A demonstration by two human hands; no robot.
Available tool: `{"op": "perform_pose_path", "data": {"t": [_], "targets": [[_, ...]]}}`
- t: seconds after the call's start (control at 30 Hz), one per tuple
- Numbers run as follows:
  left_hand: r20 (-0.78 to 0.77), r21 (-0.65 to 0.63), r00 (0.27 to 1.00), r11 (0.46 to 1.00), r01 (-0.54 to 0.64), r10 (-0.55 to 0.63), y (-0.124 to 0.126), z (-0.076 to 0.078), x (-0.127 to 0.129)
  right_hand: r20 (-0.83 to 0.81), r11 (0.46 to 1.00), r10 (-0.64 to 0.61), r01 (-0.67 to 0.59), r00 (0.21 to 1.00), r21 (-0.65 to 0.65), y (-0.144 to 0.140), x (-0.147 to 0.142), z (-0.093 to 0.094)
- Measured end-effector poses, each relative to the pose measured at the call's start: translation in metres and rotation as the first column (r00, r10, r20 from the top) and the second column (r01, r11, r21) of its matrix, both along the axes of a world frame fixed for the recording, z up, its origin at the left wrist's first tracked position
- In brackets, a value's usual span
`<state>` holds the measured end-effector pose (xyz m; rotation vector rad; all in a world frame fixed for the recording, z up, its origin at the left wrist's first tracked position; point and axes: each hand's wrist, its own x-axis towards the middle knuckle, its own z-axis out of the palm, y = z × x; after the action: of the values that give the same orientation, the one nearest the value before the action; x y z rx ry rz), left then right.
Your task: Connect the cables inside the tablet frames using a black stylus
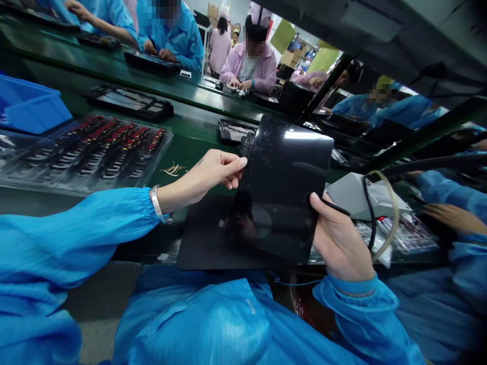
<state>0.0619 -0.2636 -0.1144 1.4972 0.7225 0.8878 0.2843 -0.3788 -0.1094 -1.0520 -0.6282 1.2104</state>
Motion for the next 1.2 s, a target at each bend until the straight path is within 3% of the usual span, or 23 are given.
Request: {"op": "perform_pose_path", "data": {"t": [0.57, 1.03, 1.2], "targets": [[0.005, -0.068, 1.0, 0.997, -0.02, 0.021, -0.007, 0.008, 0.002, -0.021, 0.999, 0.031, -0.031, 0.999, -0.025, 0.0, 0.003, -0.003], [0.009, -0.044, 1.0, 0.999, 0.008, -0.007, -0.006, 0.005, -0.002, -0.072, 0.997, 0.028, -0.033, 0.997, -0.07, 0.003, 0.002, -0.003], [-0.042, 0.088, 0.999, 0.996, 0.002, 0.001, -0.006, -0.003, -0.002, -0.045, 0.999, 0.026, -0.027, 0.999, -0.034, -0.002, 0.001, -0.009]]}}
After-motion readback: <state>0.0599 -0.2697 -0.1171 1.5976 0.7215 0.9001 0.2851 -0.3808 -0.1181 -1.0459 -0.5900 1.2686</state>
